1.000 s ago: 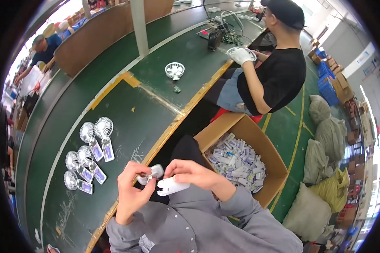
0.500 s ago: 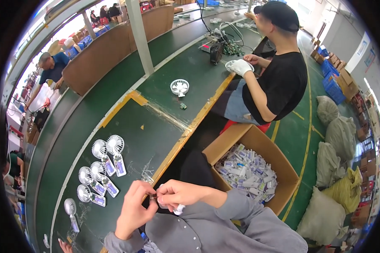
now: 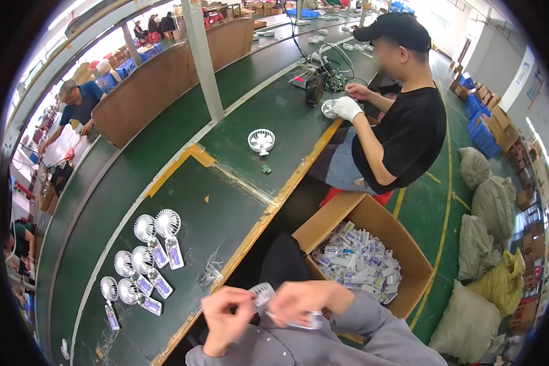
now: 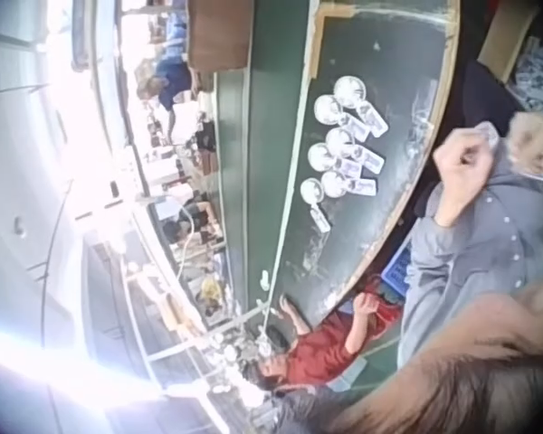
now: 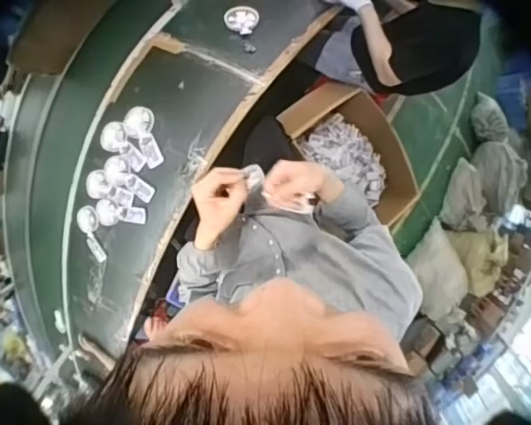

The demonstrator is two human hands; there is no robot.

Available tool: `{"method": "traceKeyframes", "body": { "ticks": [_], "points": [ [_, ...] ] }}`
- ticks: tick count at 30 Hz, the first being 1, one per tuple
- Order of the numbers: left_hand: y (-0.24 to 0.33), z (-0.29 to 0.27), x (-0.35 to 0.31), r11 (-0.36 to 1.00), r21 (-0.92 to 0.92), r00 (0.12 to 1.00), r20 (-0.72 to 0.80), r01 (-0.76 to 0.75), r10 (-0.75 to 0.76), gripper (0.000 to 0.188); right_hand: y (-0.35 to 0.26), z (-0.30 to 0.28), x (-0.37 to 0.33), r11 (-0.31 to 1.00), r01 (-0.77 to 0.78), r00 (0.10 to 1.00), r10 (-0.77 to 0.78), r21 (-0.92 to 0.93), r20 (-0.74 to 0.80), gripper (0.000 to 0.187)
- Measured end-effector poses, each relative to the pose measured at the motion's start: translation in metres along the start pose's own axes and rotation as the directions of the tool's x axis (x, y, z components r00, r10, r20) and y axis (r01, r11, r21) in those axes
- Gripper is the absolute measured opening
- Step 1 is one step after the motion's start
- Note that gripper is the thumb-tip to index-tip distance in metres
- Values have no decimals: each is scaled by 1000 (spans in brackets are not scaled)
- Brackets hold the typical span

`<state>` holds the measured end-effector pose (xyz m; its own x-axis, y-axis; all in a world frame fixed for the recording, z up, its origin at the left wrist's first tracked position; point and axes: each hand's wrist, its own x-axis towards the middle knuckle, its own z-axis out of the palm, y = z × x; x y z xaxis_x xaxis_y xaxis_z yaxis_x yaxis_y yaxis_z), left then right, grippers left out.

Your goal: The person assembles small portable fans by hand, inserting circuit boards and batteries into the plastic housing.

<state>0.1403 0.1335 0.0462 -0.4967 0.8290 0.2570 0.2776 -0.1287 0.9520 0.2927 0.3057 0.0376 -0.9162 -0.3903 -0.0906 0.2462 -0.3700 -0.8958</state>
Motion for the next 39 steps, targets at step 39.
{"method": "traceKeyframes", "body": {
  "ticks": [39],
  "points": [
    [-28,-106,81,996,33,950,-304,87,-73,28,37,-10,117,433,351,932,-76,830,-354,41]
  ]
}}
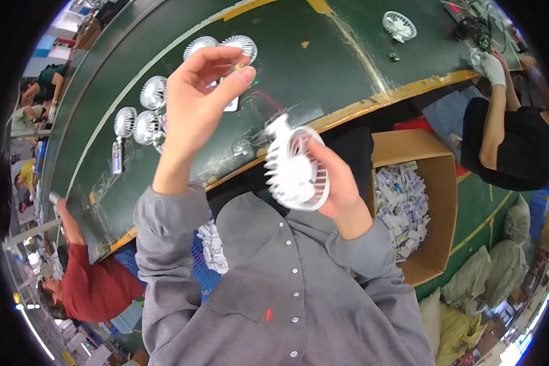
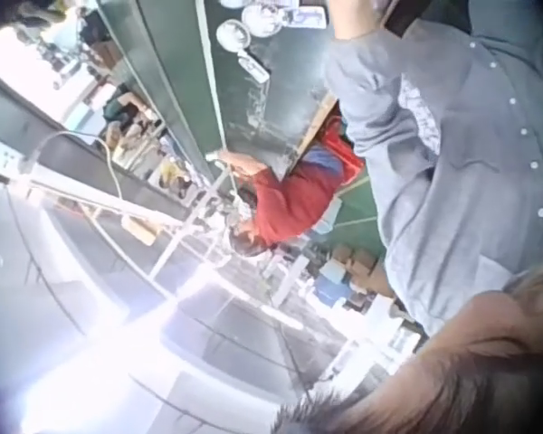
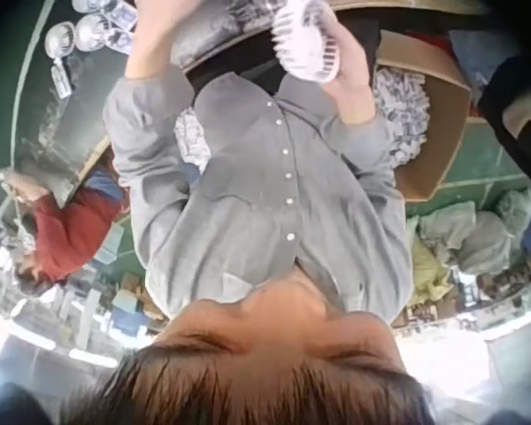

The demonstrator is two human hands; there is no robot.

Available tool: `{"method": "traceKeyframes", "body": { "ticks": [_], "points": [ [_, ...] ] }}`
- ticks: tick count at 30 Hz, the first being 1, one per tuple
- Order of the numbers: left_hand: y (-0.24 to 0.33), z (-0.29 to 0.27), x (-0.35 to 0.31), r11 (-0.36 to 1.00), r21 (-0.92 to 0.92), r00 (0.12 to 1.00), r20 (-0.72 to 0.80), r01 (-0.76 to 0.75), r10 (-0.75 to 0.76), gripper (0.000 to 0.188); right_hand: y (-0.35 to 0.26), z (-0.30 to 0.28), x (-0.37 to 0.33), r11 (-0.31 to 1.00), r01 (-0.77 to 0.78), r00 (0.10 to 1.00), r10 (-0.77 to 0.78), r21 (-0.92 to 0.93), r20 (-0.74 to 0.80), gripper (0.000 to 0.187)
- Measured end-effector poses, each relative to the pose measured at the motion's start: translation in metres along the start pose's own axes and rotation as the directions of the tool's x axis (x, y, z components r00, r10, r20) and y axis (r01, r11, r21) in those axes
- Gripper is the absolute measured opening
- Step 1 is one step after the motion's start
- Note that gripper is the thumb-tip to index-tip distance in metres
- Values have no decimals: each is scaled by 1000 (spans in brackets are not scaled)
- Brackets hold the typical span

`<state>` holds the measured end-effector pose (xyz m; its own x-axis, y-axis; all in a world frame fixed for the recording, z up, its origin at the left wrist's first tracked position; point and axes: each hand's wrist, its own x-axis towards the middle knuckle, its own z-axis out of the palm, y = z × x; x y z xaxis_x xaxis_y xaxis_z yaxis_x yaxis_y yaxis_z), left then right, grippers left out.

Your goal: The person assembles small portable fans by hand, inserting circuit boards and batteries into the plastic housing.

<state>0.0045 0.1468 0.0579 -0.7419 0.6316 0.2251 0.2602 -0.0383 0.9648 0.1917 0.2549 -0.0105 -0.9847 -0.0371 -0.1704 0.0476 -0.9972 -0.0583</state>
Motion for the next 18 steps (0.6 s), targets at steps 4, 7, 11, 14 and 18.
{"method": "traceKeyframes", "body": {
  "ticks": [4,7,11,14,18],
  "points": [
    [-64,-24,35,809,570,984,-2,-143,176,54,-40,-25,5,942,184,981,-158,-282,114,55],
    [-112,-60,58,496,863,987,17,-96,161,71,-69,-30,14,980,113,976,-78,-164,204,52],
    [-143,-54,83,139,986,994,90,-97,56,83,-110,-36,16,952,72,997,-59,-298,52,53],
    [-122,-22,95,164,971,977,193,-177,-90,82,-142,-42,33,622,93,797,-514,-777,-316,34],
    [-110,6,83,270,907,937,348,-324,-43,74,-205,-56,69,306,-114,593,-743,-945,-312,26]
  ]
}}
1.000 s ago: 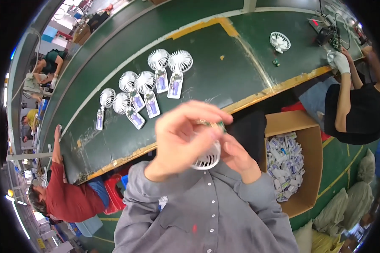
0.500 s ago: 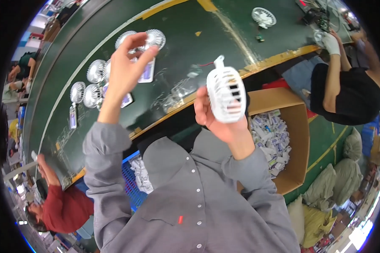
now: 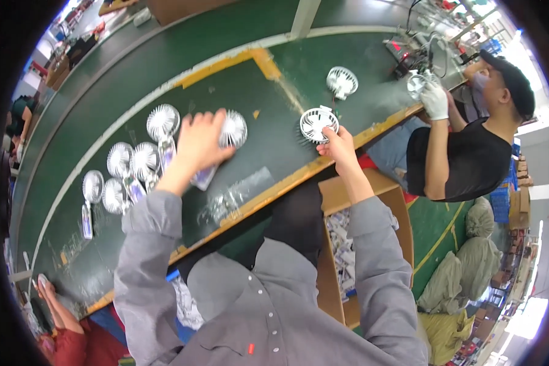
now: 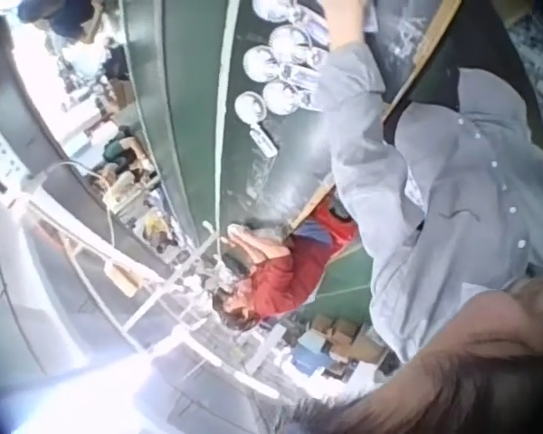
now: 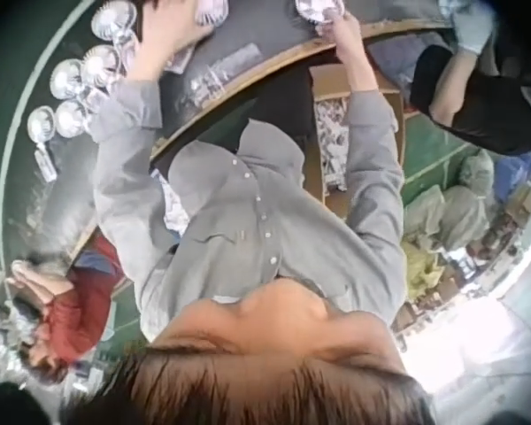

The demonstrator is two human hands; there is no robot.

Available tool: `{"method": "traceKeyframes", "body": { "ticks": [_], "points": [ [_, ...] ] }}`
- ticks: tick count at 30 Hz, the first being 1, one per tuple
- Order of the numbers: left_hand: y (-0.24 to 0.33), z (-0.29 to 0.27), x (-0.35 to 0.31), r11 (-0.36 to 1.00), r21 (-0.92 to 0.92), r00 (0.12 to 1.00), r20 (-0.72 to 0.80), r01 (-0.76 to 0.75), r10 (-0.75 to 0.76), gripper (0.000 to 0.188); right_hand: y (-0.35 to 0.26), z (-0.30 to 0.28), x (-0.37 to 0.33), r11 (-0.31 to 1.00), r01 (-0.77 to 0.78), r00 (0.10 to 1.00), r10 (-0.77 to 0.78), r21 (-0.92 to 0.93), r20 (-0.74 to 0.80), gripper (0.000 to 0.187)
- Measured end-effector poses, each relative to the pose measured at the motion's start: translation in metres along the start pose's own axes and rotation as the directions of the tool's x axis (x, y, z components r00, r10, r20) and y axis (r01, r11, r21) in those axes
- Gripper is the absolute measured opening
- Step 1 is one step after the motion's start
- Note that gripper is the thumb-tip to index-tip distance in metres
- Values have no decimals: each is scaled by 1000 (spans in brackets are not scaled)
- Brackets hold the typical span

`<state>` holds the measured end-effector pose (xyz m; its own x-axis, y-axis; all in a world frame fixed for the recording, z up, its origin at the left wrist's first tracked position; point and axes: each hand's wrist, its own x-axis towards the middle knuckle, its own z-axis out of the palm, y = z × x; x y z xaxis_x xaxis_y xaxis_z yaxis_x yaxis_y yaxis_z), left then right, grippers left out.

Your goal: The person assembles small portable fans by hand, inserting circuit boards and batteries into the plastic housing.

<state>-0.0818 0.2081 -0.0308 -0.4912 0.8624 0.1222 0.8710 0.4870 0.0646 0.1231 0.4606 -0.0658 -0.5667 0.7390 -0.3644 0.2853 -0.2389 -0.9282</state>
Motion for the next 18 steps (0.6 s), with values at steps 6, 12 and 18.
{"method": "traceKeyframes", "body": {
  "ticks": [6,12,18],
  "points": [
    [35,-54,-18,799,-601,986,-124,15,-112,93,-6,-22,93,990,139,933,-120,31,-340,57],
    [44,-108,-66,505,-852,927,-291,-139,-236,98,-32,80,-67,634,761,627,-664,-137,407,63],
    [69,-124,-110,390,-900,934,-292,-196,-207,103,-13,89,-177,894,-94,427,-361,437,829,46]
  ]
}}
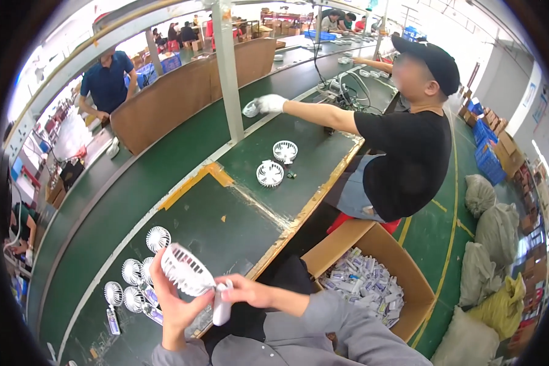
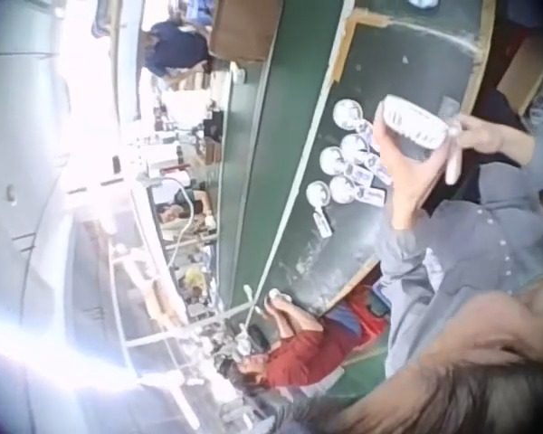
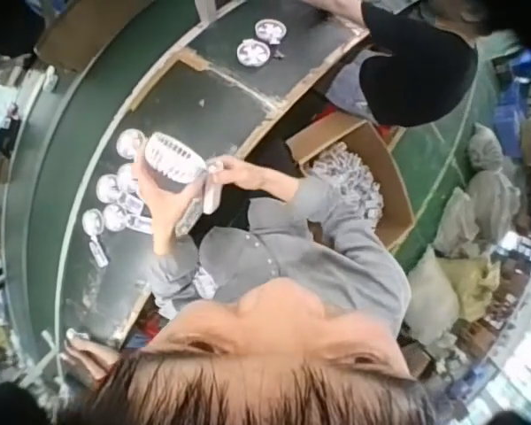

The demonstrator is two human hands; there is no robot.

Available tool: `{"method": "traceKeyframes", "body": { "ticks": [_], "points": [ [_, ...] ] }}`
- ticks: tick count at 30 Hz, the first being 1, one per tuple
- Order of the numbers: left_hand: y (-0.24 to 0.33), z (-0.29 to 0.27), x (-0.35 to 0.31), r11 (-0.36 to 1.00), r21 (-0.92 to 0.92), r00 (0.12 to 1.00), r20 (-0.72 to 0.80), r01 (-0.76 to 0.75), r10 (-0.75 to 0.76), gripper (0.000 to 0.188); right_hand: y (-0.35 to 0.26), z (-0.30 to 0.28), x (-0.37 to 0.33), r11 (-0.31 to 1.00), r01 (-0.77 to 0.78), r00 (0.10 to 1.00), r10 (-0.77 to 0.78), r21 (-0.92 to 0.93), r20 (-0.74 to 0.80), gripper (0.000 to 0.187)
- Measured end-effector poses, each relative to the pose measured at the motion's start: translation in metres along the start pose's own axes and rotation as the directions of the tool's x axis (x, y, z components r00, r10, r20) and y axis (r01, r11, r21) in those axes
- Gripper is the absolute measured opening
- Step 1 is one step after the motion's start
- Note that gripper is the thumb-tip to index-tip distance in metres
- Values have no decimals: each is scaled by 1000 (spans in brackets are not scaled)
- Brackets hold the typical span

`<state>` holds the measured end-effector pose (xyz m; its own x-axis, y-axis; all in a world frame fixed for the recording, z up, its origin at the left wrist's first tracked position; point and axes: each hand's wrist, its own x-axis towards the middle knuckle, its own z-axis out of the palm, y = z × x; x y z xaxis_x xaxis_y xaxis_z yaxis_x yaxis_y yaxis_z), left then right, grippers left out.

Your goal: The person assembles small portable fans by hand, inserting circuit boards and batteries into the plastic housing.

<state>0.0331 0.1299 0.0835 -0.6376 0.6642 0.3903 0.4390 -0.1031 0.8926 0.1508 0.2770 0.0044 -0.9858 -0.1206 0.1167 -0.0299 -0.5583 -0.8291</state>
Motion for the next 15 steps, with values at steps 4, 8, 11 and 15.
{"method": "traceKeyframes", "body": {
  "ticks": [4,8,11,15],
  "points": [
    [-7,4,-38,947,-315,973,-193,62,-128,104,22,19,-23,929,44,977,37,366,-210,41],
    [-41,15,-81,930,-367,850,-487,9,-200,88,21,21,-36,826,45,980,72,562,-184,38],
    [-39,33,-96,900,-426,795,-513,93,-325,84,17,26,-49,726,116,990,-32,678,-136,58],
    [-24,49,-111,966,68,837,-516,251,-181,96,2,36,-56,880,94,995,-66,466,-77,49]
  ]
}}
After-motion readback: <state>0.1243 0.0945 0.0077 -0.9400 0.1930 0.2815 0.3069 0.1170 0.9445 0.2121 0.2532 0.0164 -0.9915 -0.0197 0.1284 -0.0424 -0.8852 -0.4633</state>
